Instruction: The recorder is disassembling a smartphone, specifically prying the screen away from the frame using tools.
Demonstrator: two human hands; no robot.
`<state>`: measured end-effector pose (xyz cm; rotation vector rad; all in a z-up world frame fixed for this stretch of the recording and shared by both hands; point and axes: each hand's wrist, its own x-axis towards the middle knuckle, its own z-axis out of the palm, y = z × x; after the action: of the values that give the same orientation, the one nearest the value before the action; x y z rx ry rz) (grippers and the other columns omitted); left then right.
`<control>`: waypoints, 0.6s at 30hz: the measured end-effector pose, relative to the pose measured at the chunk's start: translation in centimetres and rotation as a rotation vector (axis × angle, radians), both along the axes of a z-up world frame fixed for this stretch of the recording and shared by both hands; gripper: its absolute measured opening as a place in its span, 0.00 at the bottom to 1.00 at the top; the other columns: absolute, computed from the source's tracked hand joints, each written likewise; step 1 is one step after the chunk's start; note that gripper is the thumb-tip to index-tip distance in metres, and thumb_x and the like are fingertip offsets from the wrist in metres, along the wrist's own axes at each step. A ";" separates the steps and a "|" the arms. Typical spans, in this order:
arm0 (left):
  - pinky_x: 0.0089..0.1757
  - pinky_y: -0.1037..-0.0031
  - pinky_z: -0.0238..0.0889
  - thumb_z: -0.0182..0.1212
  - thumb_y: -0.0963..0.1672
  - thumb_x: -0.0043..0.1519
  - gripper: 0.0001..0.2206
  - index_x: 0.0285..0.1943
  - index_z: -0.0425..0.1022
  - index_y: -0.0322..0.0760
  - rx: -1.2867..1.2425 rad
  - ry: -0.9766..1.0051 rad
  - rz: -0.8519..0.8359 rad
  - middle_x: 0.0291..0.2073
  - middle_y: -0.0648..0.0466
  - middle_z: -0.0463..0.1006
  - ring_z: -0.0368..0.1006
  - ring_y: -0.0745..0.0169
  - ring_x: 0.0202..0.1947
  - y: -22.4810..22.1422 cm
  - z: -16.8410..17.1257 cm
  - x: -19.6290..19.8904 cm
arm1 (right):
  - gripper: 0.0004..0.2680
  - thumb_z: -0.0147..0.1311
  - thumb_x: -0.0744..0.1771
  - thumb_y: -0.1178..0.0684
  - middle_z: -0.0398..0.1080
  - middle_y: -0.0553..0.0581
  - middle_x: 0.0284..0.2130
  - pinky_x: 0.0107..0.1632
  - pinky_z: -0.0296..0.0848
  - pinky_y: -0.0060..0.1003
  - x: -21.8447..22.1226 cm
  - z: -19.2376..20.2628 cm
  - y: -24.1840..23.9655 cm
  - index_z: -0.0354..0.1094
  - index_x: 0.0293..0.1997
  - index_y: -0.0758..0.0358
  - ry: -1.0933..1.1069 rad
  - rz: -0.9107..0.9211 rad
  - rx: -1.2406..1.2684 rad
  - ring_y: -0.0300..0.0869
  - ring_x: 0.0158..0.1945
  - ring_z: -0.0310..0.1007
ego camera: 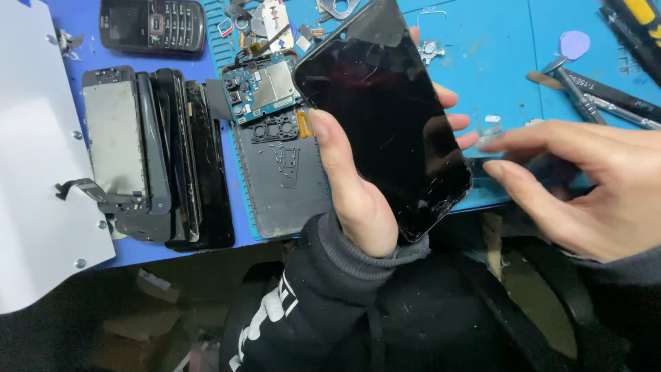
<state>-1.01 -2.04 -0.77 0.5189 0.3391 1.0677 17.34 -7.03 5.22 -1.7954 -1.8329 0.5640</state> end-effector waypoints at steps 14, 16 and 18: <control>0.56 0.58 0.71 0.27 0.65 0.72 0.43 0.59 0.70 0.22 -0.097 0.204 -0.146 0.48 0.42 0.75 0.75 0.50 0.50 0.7 0.9 -0.2 | 0.03 0.60 0.65 0.60 0.77 0.55 0.27 0.32 0.73 0.32 -0.2 -1.5 -1.1 0.76 0.38 0.67 0.129 -0.041 -0.115 0.39 0.30 0.78; 0.56 0.58 0.71 0.27 0.66 0.72 0.43 0.58 0.71 0.22 -0.086 0.221 -0.159 0.47 0.42 0.76 0.75 0.50 0.49 0.8 0.8 -0.2 | 0.02 0.60 0.65 0.60 0.77 0.55 0.26 0.32 0.73 0.31 -0.4 -1.6 -1.0 0.75 0.38 0.67 0.149 -0.034 -0.112 0.38 0.30 0.76; 0.56 0.59 0.71 0.26 0.65 0.72 0.44 0.56 0.72 0.22 -0.090 0.184 -0.177 0.45 0.42 0.77 0.75 0.51 0.48 1.0 0.9 -0.3 | 0.02 0.61 0.65 0.60 0.76 0.55 0.24 0.30 0.71 0.32 -0.6 -1.4 -0.9 0.76 0.38 0.68 0.167 -0.060 -0.096 0.38 0.28 0.74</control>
<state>-1.28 -1.03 0.17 0.5572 0.4914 0.8314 16.71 -7.96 3.83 -1.8004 -1.6597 0.7664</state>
